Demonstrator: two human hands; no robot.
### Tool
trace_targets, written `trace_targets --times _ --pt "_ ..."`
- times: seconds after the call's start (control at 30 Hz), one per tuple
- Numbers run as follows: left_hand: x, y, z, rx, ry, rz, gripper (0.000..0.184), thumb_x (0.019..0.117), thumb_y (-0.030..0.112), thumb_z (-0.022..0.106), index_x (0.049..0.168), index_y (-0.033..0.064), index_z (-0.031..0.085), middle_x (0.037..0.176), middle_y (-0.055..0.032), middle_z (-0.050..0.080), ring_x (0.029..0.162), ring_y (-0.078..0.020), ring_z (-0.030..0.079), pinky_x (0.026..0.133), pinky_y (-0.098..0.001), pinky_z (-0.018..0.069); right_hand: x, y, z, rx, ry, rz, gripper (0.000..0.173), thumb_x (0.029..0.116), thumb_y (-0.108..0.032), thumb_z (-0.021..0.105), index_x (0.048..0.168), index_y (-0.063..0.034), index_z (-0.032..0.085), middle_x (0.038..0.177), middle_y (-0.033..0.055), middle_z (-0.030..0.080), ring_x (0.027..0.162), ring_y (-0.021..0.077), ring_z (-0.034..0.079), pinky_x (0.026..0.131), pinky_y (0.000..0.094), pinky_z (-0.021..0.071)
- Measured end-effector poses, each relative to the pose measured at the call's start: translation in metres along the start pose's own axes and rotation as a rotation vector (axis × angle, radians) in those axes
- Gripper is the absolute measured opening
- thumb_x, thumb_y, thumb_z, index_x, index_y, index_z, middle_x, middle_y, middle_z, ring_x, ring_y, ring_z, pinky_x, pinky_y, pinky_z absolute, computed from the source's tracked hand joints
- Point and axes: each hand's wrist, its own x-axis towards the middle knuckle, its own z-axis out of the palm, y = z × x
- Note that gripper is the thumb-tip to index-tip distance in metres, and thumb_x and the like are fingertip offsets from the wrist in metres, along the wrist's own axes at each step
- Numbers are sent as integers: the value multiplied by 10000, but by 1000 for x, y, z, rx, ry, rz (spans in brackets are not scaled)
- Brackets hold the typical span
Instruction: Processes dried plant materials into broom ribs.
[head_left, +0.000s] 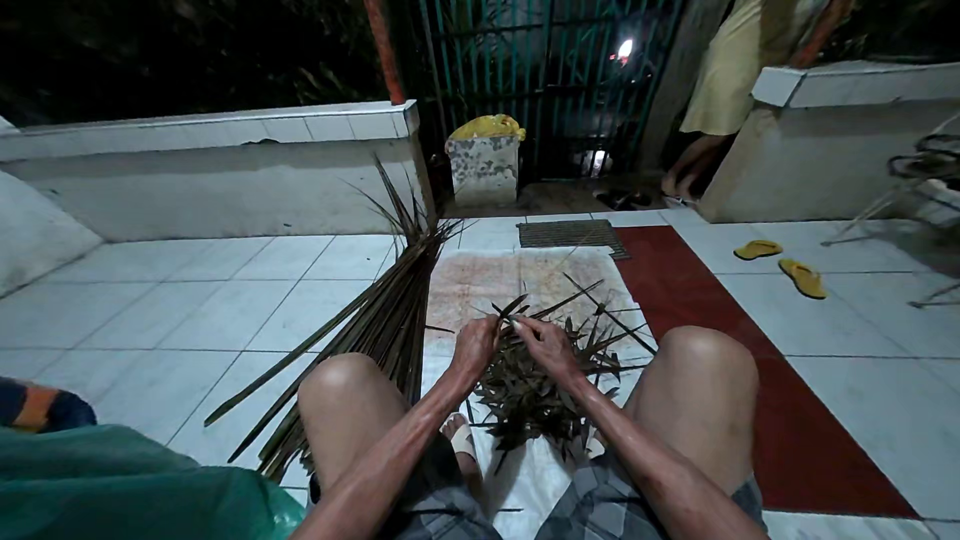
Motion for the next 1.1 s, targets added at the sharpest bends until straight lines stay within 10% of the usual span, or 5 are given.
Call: trace_targets --times 0.5,0.9,1.1 --pt "-8 8 -5 -45 -83 12 355 1088 232 439 1106 -5 702 938 -184 712 924 -328 705 885 -499 549 6 20 3 -49 73 55 436 1070 -451 459 1372 -228 680 1189 52 744 1103 222 695 982 514 524" --pt "-15 9 -8 55 -111 13 305 1075 211 464 1127 18 694 960 -185 717 958 -355 710 881 -537 556 18 38 -29 -43 248 170 400 1082 -392 465 1318 -172 703 999 120 737 904 283 694 853 527 538" --pt "-11 15 -8 194 -102 11 305 1085 194 433 1166 17 669 1057 -214 712 1008 -398 708 860 -568 560 8 26 -21 59 -54 -21 424 1072 -406 484 1300 -128 708 1028 100 737 912 207 691 874 450 548"
